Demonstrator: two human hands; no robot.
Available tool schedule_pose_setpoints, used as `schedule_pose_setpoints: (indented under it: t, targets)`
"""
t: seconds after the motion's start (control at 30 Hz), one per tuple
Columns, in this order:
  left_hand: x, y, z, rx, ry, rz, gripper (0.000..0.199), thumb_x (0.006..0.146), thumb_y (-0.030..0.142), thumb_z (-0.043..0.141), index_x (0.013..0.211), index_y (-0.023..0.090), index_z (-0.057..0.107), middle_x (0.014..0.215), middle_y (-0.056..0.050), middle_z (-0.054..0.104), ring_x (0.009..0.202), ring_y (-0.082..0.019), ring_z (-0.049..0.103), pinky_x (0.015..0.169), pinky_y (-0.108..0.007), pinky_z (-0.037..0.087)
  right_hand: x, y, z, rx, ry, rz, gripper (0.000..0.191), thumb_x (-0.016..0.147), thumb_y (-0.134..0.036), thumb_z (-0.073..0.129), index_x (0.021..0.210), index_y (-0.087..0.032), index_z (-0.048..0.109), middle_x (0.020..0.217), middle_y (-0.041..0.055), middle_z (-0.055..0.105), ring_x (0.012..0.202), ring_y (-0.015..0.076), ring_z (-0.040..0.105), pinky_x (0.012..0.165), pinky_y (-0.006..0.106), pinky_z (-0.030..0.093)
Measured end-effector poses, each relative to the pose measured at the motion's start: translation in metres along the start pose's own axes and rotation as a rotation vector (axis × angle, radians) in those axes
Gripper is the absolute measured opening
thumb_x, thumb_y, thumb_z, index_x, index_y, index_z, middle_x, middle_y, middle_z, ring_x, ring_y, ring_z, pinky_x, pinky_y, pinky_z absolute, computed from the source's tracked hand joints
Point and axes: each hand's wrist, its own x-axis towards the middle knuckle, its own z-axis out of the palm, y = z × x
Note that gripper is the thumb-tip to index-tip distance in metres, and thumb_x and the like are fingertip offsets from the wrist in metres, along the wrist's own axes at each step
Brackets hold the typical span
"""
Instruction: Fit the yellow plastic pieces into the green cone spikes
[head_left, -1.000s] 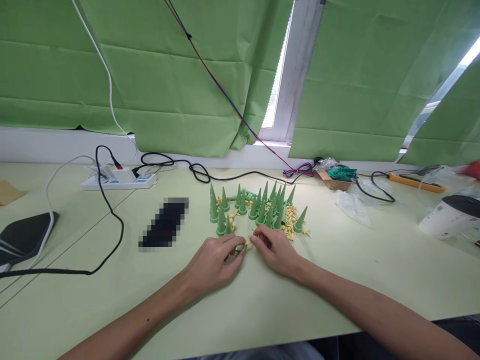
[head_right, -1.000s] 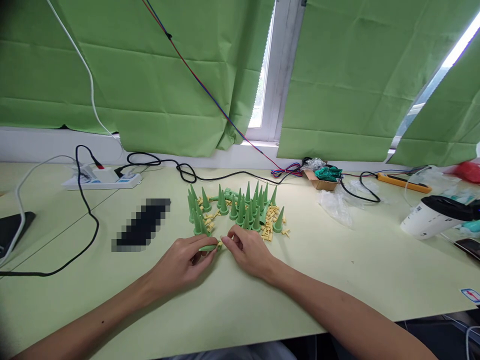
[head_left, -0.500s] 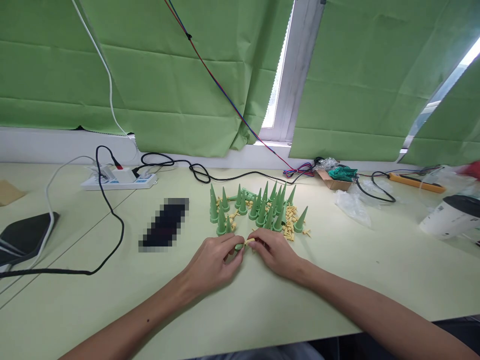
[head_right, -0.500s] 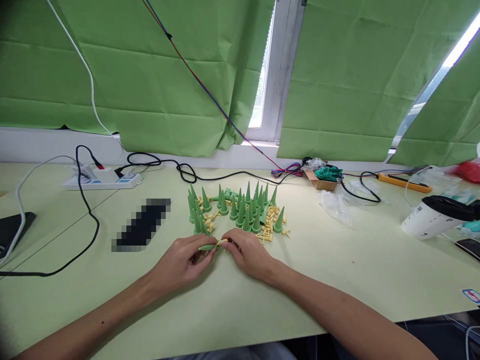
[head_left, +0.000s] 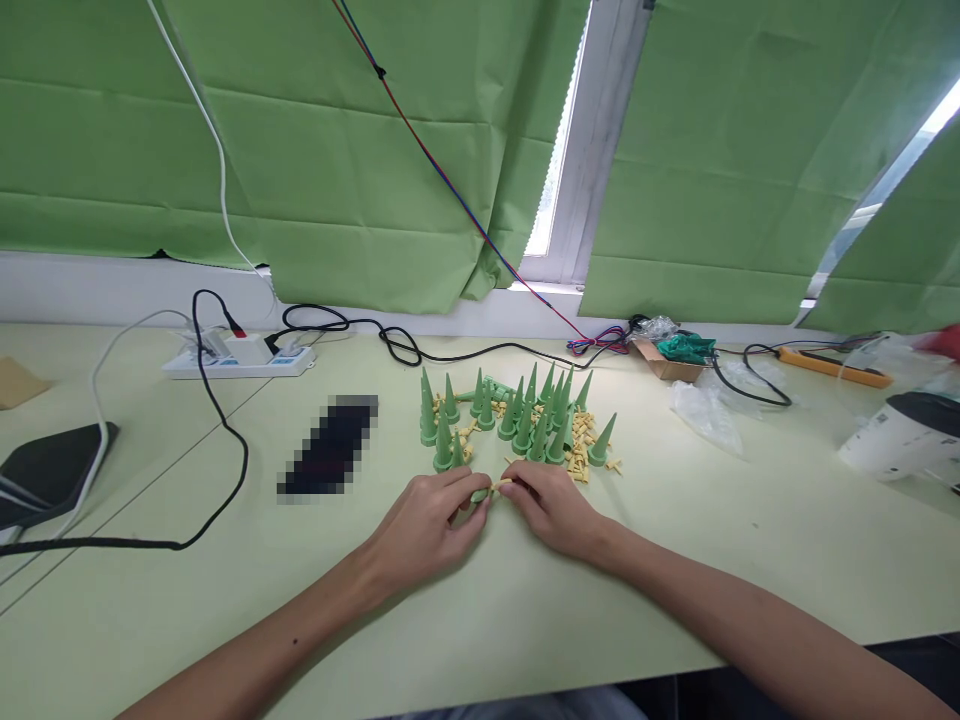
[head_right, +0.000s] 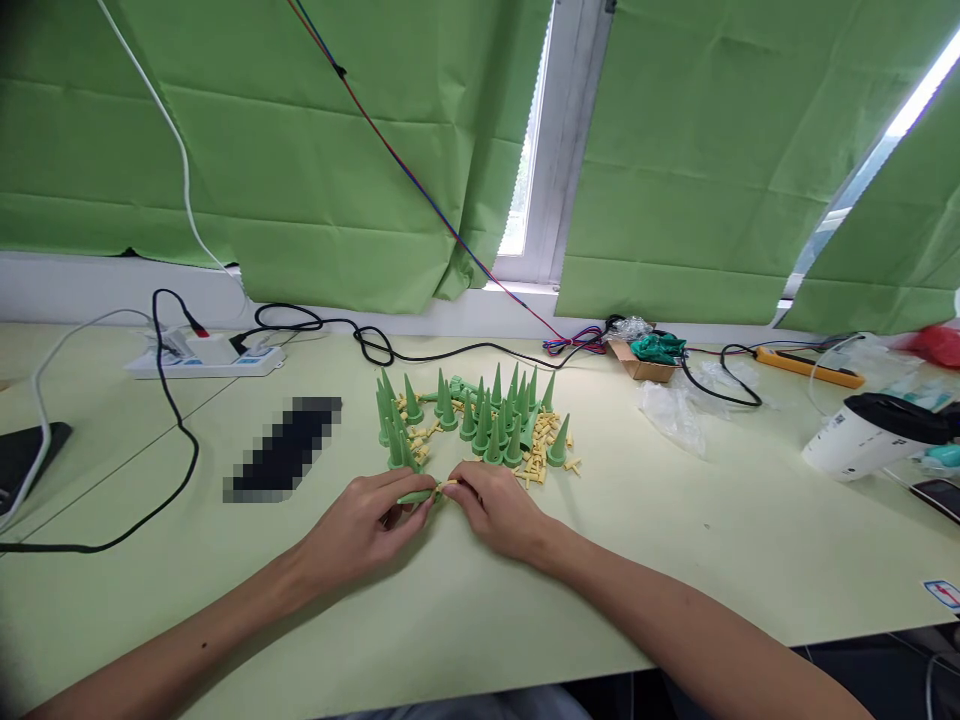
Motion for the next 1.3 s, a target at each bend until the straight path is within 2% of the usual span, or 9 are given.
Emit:
schedule_pose_setpoints:
  t: [0.4, 0.57, 0.77, 0.97, 1.07, 1.17, 1.3]
  targets:
    - [-0.0002, -0.0004, 0.0011, -0.011, -0.023, 0.008, 0.018, 0.094, 0.019, 0.051, 0.099, 0.017, 0.068, 0.068, 0.001, 0.055, 0.052, -0.011, 0.048, 0.051, -0.023, 0.036, -0.0013, 0.0012, -0.0017, -0.005, -0.073, 0.026, 0.035, 0.103, -0.031, 0.038, 0.069, -0.022, 0.038, 0.060, -0.0049, 0.038, 0.055, 0.0125, 0.036, 0.056, 0.025, 0.029]
    - [-0.0006, -0.0002, 0.0012, -0.018, -0.026, 0.019, 0.018, 0.094, 0.019, 0.050, 0.098, 0.016, 0.068, 0.068, 0.000, 0.055, 0.053, -0.011, 0.048, 0.052, -0.023, 0.036, -0.0005, -0.0002, -0.0023, -0.011, -0.083, 0.043, 0.038, 0.103, -0.033, 0.037, 0.067, -0.022, 0.030, 0.058, -0.0054, 0.034, 0.054, 0.0121, 0.032, 0.057, 0.026, 0.027]
    - [-0.0017, -0.0004, 0.0010, -0.025, -0.011, 0.030, 0.017, 0.093, 0.018, 0.051, 0.097, 0.016, 0.068, 0.068, 0.000, 0.056, 0.052, -0.010, 0.048, 0.052, -0.023, 0.036, -0.0001, 0.0004, -0.0022, -0.010, -0.100, 0.072, 0.042, 0.104, -0.035, 0.034, 0.065, -0.022, 0.028, 0.057, -0.0055, 0.033, 0.054, 0.0117, 0.030, 0.058, 0.026, 0.027]
    - [0.0000, 0.0003, 0.0004, -0.055, 0.003, -0.012, 0.018, 0.092, 0.018, 0.052, 0.100, 0.016, 0.069, 0.069, 0.000, 0.058, 0.054, -0.011, 0.050, 0.053, -0.022, 0.037, -0.0013, -0.0007, -0.0018, 0.015, -0.082, 0.086, 0.038, 0.104, -0.034, 0.035, 0.068, -0.021, 0.037, 0.060, -0.0047, 0.039, 0.056, 0.0120, 0.036, 0.058, 0.025, 0.029]
    - [-0.0001, 0.0003, 0.0006, -0.068, 0.006, -0.049, 0.017, 0.092, 0.018, 0.052, 0.096, 0.016, 0.068, 0.071, -0.001, 0.061, 0.055, -0.011, 0.051, 0.054, -0.022, 0.038, -0.0014, -0.0030, -0.0025, 0.048, -0.058, 0.084, 0.027, 0.103, -0.032, 0.039, 0.081, -0.021, 0.050, 0.066, -0.0038, 0.048, 0.059, 0.0123, 0.044, 0.061, 0.024, 0.033]
    - [-0.0004, 0.0001, 0.0008, -0.082, 0.024, -0.069, 0.015, 0.091, 0.018, 0.052, 0.095, 0.016, 0.067, 0.074, -0.001, 0.063, 0.055, -0.010, 0.051, 0.053, -0.022, 0.039, -0.0010, -0.0033, -0.0020, 0.088, -0.057, 0.080, 0.014, 0.099, -0.034, 0.051, 0.098, -0.021, 0.056, 0.068, -0.0038, 0.054, 0.059, 0.0122, 0.048, 0.059, 0.023, 0.036]
    - [-0.0009, -0.0004, 0.0012, -0.071, 0.022, -0.059, 0.016, 0.092, 0.018, 0.052, 0.096, 0.016, 0.068, 0.072, 0.000, 0.062, 0.055, -0.010, 0.051, 0.053, -0.022, 0.037, -0.0006, -0.0010, 0.0000, 0.072, -0.031, 0.053, 0.013, 0.098, -0.032, 0.055, 0.095, -0.021, 0.058, 0.067, -0.0034, 0.055, 0.059, 0.0123, 0.050, 0.060, 0.022, 0.038]
